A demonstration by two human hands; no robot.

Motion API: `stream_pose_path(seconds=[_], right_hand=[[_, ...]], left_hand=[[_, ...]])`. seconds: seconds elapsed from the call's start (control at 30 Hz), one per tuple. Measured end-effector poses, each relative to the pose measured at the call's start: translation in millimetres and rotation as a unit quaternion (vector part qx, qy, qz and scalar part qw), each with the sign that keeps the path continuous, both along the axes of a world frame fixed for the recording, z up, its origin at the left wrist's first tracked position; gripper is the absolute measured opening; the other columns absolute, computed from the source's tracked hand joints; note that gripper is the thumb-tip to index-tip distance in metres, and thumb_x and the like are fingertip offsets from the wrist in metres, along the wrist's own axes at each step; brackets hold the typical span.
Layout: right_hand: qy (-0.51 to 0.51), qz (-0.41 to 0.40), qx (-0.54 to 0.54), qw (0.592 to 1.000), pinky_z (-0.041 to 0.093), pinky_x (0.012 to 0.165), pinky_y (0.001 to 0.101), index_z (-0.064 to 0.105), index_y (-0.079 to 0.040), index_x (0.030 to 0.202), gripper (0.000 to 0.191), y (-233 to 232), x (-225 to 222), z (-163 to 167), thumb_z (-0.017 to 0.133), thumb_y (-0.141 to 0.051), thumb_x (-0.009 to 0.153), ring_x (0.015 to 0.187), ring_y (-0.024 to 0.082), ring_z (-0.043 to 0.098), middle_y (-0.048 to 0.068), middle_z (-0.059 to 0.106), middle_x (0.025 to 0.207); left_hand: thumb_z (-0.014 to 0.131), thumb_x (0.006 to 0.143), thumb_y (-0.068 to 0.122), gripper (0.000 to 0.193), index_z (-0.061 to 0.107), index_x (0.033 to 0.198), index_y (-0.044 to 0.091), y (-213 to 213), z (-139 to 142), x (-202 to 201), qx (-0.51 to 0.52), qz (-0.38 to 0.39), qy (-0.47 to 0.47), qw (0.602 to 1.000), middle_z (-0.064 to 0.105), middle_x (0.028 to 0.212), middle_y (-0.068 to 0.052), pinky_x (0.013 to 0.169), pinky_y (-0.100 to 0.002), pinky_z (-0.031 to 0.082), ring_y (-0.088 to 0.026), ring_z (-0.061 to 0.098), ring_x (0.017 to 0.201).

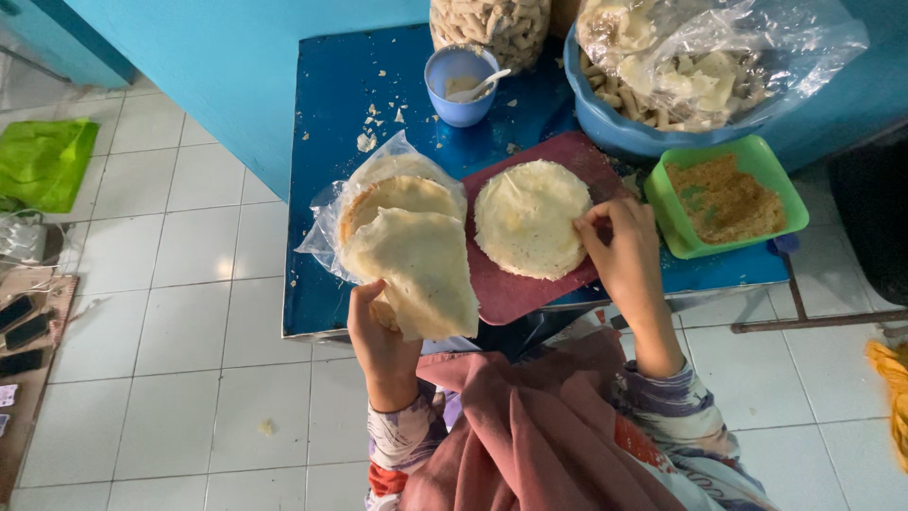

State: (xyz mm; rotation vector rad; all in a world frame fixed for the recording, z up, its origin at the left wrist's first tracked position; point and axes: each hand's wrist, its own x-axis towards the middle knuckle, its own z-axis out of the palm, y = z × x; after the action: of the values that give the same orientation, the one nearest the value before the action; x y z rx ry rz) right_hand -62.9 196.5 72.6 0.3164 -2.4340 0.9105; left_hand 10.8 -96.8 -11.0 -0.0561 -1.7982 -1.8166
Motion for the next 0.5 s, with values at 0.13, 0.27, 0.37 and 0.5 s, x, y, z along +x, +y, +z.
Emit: stream_pose_path(seconds=[0.13, 0.27, 0.37, 0.5], right_hand=[[0.034, -0.007, 0.031, 0.999, 0.044, 0.086, 0.0453, 0.066, -0.004, 0.095, 0.014, 0, 1, 7, 0.077, -0.011, 0.092, 0.097, 0.035, 0.053, 0.011, 0.061, 0.098], [0.065, 0.013, 0.096, 0.993, 0.043, 0.087, 0.0468, 0.065, -0.004, 0.098, 0.015, -4, -8, 25, 0.076, -0.01, 0.091, 0.099, 0.038, 0.055, 0.014, 0.061, 0.1], [0.083, 0.14, 0.129, 0.978, 0.046, 0.096, 0.0463, 0.066, -0.006, 0.107, 0.009, -19, -40, 35, 0.069, -0.008, 0.098, 0.111, 0.034, 0.061, 0.01, 0.067, 0.111], [0.151, 0.225, 0.286, 0.919, 0.045, 0.097, 0.0528, 0.068, -0.009, 0.11, 0.02, -49, -83, 21, 0.062, -0.025, 0.1, 0.122, 0.034, 0.06, 0.007, 0.069, 0.114]], left_hand=[[0.064, 0.094, -0.009, 0.031, 0.047, 0.117, 0.003, 0, 6, 0, 0.066, -0.026, -0.015, 0.997, 0.066, 0.121, -0.018, 0.09, -0.035, 0.061, -0.024, 0.07, 0.107], [0.072, 0.088, -0.011, 0.04, 0.046, 0.116, 0.002, 0, 14, 4, -0.051, 0.04, 0.007, 0.998, 0.066, 0.117, -0.019, 0.089, -0.035, 0.06, -0.024, 0.069, 0.106], [0.069, 0.09, -0.011, 0.038, 0.046, 0.117, 0.002, 0, 18, 5, -0.004, 0.029, 0.004, 1.0, 0.066, 0.119, -0.018, 0.089, -0.034, 0.061, -0.024, 0.07, 0.107], [0.064, 0.092, -0.009, 0.034, 0.045, 0.118, 0.003, 2, 27, 8, 0.138, -0.028, -0.017, 0.99, 0.065, 0.122, -0.017, 0.087, -0.036, 0.064, -0.024, 0.071, 0.106]])
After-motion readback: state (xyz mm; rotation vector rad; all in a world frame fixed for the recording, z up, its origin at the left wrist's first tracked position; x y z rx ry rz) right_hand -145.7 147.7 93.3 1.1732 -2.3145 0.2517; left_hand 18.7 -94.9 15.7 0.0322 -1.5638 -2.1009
